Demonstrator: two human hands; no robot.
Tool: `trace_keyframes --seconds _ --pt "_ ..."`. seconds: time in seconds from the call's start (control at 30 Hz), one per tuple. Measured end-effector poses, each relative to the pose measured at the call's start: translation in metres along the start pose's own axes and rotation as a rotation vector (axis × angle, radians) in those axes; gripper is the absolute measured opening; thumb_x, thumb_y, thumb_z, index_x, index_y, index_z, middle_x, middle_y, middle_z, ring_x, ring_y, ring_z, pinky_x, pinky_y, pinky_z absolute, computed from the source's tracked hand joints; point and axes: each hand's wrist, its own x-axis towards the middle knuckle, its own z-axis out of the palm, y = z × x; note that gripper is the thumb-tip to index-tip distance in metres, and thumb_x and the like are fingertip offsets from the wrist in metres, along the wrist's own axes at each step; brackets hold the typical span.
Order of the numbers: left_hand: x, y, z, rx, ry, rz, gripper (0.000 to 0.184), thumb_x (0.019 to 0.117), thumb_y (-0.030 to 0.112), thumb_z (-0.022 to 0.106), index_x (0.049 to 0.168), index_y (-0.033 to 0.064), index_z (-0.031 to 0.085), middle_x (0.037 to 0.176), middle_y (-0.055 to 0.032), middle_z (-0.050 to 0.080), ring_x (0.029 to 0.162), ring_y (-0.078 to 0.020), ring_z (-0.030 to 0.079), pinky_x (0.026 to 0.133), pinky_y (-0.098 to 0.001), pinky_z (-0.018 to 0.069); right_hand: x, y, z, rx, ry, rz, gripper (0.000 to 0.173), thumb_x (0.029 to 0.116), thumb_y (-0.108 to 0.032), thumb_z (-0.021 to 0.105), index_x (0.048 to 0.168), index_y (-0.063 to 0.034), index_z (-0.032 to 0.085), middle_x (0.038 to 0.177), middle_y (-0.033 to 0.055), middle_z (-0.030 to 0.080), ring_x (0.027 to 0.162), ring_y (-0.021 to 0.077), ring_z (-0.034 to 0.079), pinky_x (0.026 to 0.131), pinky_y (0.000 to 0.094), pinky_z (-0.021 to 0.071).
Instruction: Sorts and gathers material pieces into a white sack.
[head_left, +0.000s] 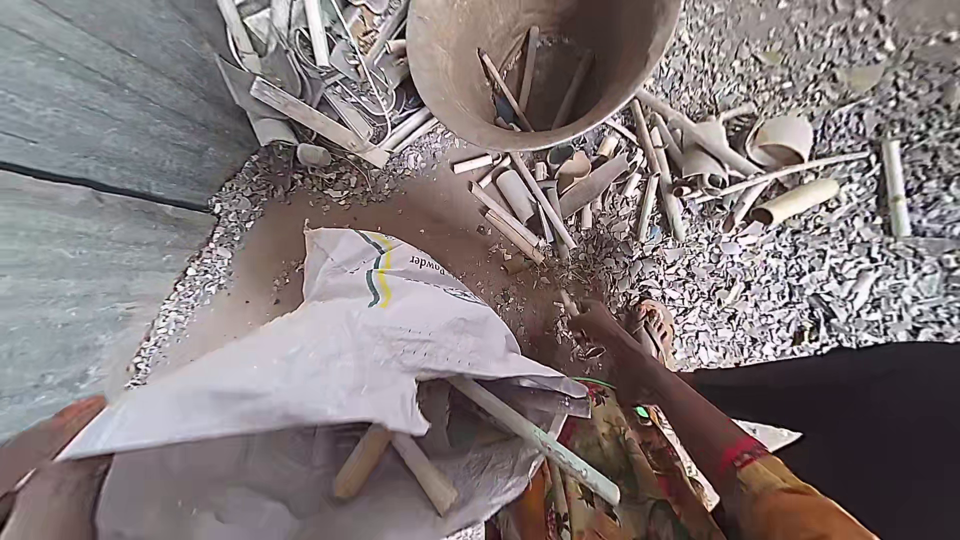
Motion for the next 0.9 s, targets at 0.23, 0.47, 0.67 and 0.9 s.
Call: trace_keyframes --seconds 0.23,0.47,0.67,0.9 --pt "-0.003 0.019 0.008 0.139 0.004 0.096 0.025 0.0963 0.02 0.071 0.108 -0.0015 0.076 0.098 -0.0172 0.068 0.078 -0.0146 0.061 0.073 -0.03 0.0508 -0.175 -0.004 -0.114 -0.248 -0.026 -0.25 0.035 0.0842 -0.012 0.08 0.112 0.0023 0.065 0.091 0.0136 0.064 0.077 0.0218 0.06 0.073 0.045 0.0518" --pt "0.01 0.049 0.017 0.156 0.164 0.313 0.017 0.0946 0.017 0.071 0.102 0.0043 0.08 0.087 -0.0152 0.069 0.067 -0.0148 0.058 0.062 -0.0287 0.0466 -0.279 -0.084 -0.083 -0.018 -0.686 -1.335 0.024 0.0903 -0.037 0.075 0.089 -0.0174 0.061 0.114 -0.0026 0.067 0.115 0.0092 0.06 0.097 0.0287 0.0526" --pt "0.015 0.041 0.021 0.167 0.192 0.294 0.02 0.0958 0.021 0.071 0.101 0.0032 0.079 0.084 -0.016 0.068 0.062 -0.0139 0.053 0.058 -0.0285 0.0425 -0.324 -0.192 0.057 -0.226 -0.192 -1.214 0.057 0.0842 -0.011 0.079 0.139 -0.0084 0.062 0.155 0.0243 0.044 0.126 0.0408 0.058 0.098 0.0547 0.0518" --pt "0.004 0.034 0.008 0.201 0.093 0.135 0.026 0.0967 0.025 0.071 0.106 0.0009 0.077 0.092 -0.0171 0.066 0.068 -0.0126 0.052 0.063 -0.0282 0.0421 -0.267 -0.15 0.018 0.168 -0.019 -1.293 0.014 0.0917 -0.003 0.066 0.103 0.002 0.072 0.106 0.0109 0.073 0.096 0.0129 0.071 0.083 0.0286 0.0609"
